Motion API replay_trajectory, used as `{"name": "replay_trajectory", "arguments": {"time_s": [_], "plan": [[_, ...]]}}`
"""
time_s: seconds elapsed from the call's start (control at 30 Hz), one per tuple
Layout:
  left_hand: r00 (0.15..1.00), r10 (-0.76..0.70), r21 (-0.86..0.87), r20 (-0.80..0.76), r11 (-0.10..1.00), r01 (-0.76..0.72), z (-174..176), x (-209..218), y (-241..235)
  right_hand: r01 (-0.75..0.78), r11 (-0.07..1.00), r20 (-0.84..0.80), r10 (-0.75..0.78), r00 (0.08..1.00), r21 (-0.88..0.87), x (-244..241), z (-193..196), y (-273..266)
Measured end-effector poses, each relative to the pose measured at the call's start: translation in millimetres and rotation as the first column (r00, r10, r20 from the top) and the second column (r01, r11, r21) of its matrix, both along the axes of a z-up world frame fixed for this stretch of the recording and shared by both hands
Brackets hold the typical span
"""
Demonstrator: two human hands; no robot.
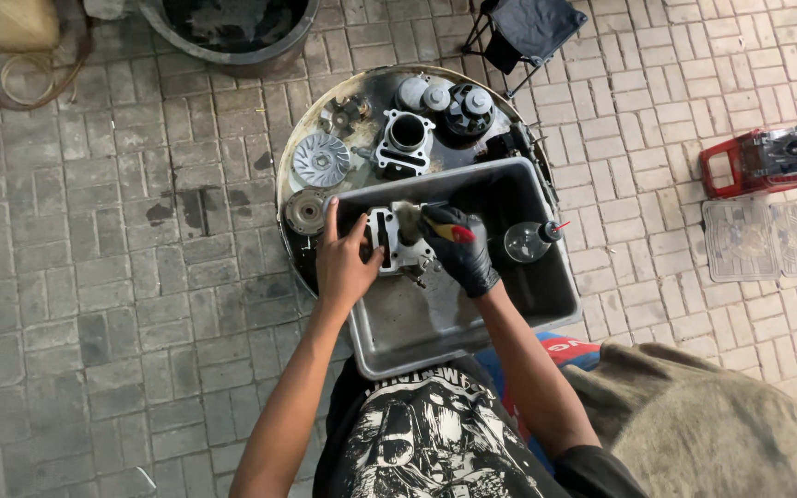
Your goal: The person scrubs a metallic engine component with a brush inside a metal tray. They pour liquid from a bottle onto the part and continue scrubbing various surfaces and crevices with the brush.
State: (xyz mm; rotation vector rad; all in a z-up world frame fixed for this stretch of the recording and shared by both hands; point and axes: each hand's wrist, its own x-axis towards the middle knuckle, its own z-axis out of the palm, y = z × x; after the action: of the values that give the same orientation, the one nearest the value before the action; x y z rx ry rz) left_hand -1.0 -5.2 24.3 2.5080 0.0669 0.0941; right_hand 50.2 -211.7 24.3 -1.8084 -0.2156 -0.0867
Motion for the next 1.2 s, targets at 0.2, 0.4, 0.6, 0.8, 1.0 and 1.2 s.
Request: {"name": "replay_trajectory", "arguments": {"time_s": [0.2, 0.4, 0.6, 0.8, 1.0, 1.2], "plan": [[0.999, 0.03, -0.028, 0.014, 0.999, -0.029, -21.4, 1.7, 1.1, -0.059, 0.96, -0.176, 0.11, 0.978, 0.273, -23.2, -30.1, 6.0], [1.0, 0.016, -0.007, 0.02, 1.0, -0.016, -10.6, -1.2, -0.7, 0.083, 0.979, 0.085, -0.068, 0.994, -0.188, -2.8, -0.6, -1.3], [1.0, -0.003, 0.034, 0.001, 0.999, 0.002, 0.4, -0.4, 0.1, -0.141, 0.918, -0.043, 0.168, 0.985, 0.371, 1.3, -51.6, -11.3], [1.0, 0.011, 0.07, -0.022, 0.998, -0.01, -2.8, 0.1, -1.1, -0.032, 0.98, 0.103, 0.053, 0.993, -0.194, -5.0, 30.0, 10.0], [0.994, 0.032, 0.06, -0.104, 0.998, -0.025, -13.6, 1.8, -4.7, 0.036, 0.992, 0.13, -0.02, 0.991, -0.12, 7.9, 0.0, -6.8], [0.993, 0.056, 0.074, -0.104, 0.996, -0.049, -20.0, 3.5, -4.5, -0.089, 0.986, 0.084, 0.101, 0.991, -0.139, 14.6, -42.4, -7.6]]}}
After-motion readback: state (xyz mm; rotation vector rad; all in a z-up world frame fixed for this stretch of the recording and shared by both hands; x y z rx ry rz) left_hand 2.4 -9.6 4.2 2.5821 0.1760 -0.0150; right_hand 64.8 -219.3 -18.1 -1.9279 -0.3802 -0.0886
